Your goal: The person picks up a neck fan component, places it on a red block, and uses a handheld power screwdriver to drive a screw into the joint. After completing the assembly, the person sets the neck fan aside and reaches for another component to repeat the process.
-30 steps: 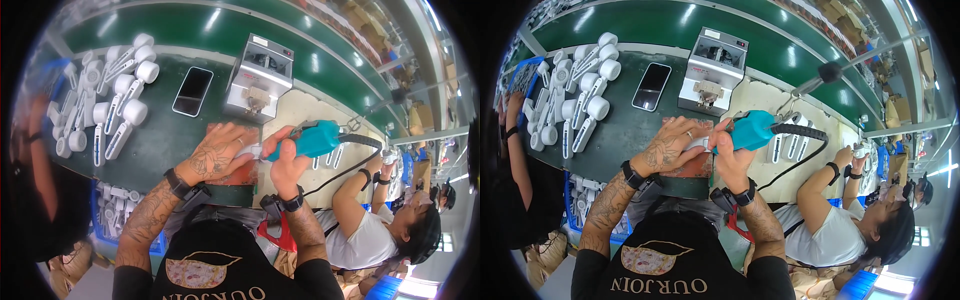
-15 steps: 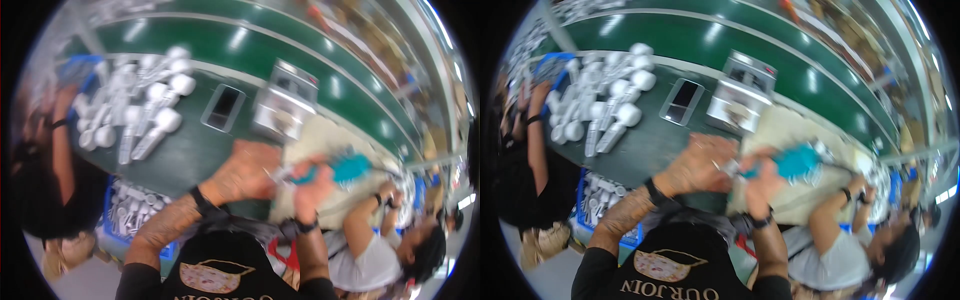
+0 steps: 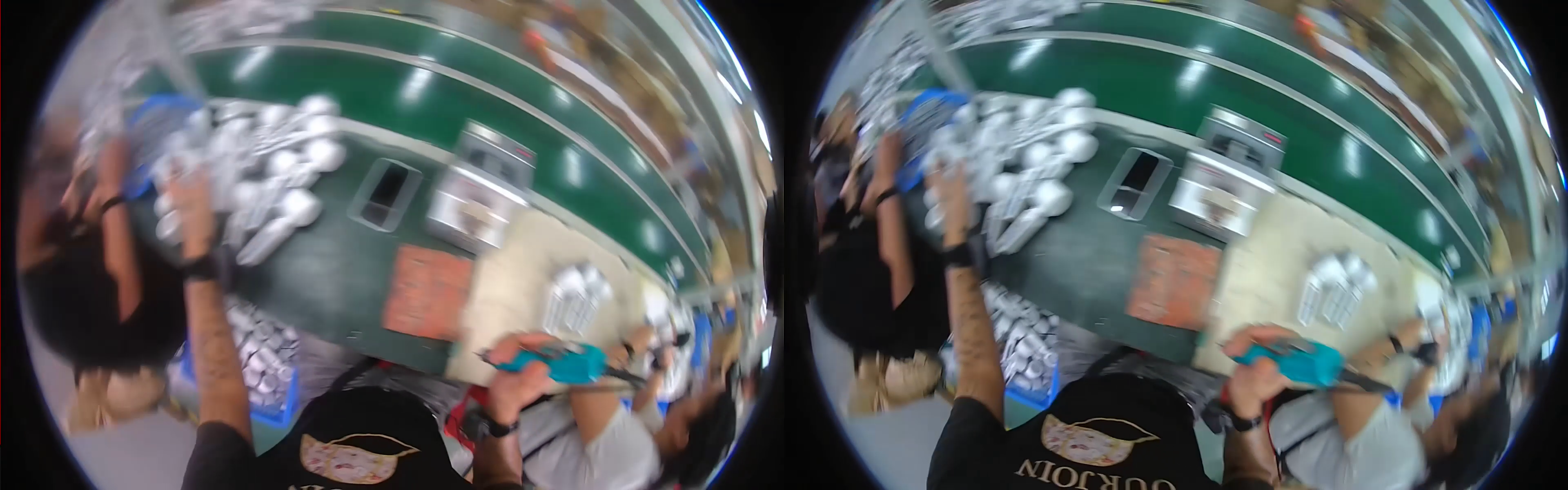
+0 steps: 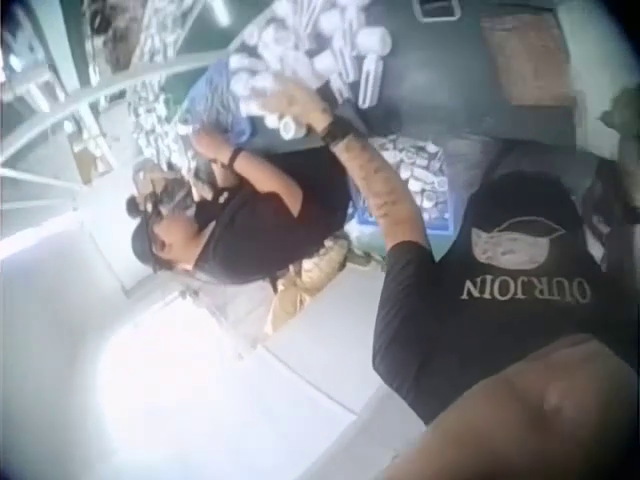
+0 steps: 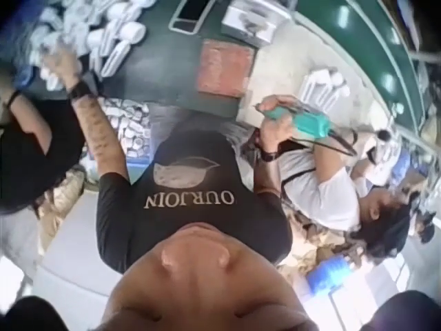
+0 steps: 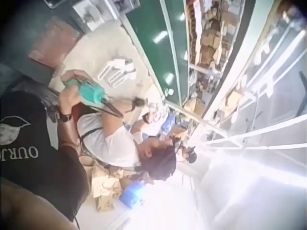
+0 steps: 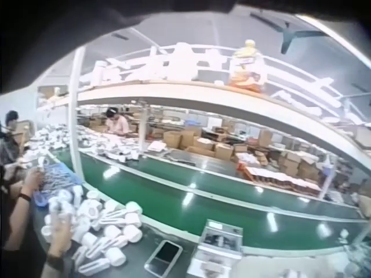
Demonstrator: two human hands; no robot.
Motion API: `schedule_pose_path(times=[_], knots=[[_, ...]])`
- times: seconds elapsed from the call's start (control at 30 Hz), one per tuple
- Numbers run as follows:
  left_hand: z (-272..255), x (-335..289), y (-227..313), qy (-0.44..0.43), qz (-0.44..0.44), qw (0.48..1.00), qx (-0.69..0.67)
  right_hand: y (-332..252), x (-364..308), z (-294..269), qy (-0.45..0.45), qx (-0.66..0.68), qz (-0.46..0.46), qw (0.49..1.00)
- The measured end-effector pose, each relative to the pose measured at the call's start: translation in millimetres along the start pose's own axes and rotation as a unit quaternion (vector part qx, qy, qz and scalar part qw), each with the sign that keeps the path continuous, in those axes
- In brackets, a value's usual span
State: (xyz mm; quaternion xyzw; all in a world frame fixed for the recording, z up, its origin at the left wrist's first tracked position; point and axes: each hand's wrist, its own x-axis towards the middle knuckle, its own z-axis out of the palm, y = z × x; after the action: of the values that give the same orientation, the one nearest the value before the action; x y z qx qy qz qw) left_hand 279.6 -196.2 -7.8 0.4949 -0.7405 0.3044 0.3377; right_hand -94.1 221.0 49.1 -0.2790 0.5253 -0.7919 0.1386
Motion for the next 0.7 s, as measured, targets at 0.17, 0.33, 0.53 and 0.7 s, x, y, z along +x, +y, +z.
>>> schedule_pose_path(times=[0.17,0.33,0.53,0.7], knots=[[-111,78,198,-0.186,-0.178,0.818,-0.514,-11,-7,-2,-0.016,-0.015,0.028,0.999],[-157,25,440,-0.308,0.174,0.661,-0.662,-31,-15,-24,-0.005,-0.016,0.027,1.000],[-148,-15,548,-0.443,0.198,0.679,-0.551,-32,-26,-32,0.011,-0.034,0.031,0.999],[-148,-13,521,-0.398,0.129,0.650,-0.635,-22,-18,-44,0.044,-0.123,0.015,0.991]])
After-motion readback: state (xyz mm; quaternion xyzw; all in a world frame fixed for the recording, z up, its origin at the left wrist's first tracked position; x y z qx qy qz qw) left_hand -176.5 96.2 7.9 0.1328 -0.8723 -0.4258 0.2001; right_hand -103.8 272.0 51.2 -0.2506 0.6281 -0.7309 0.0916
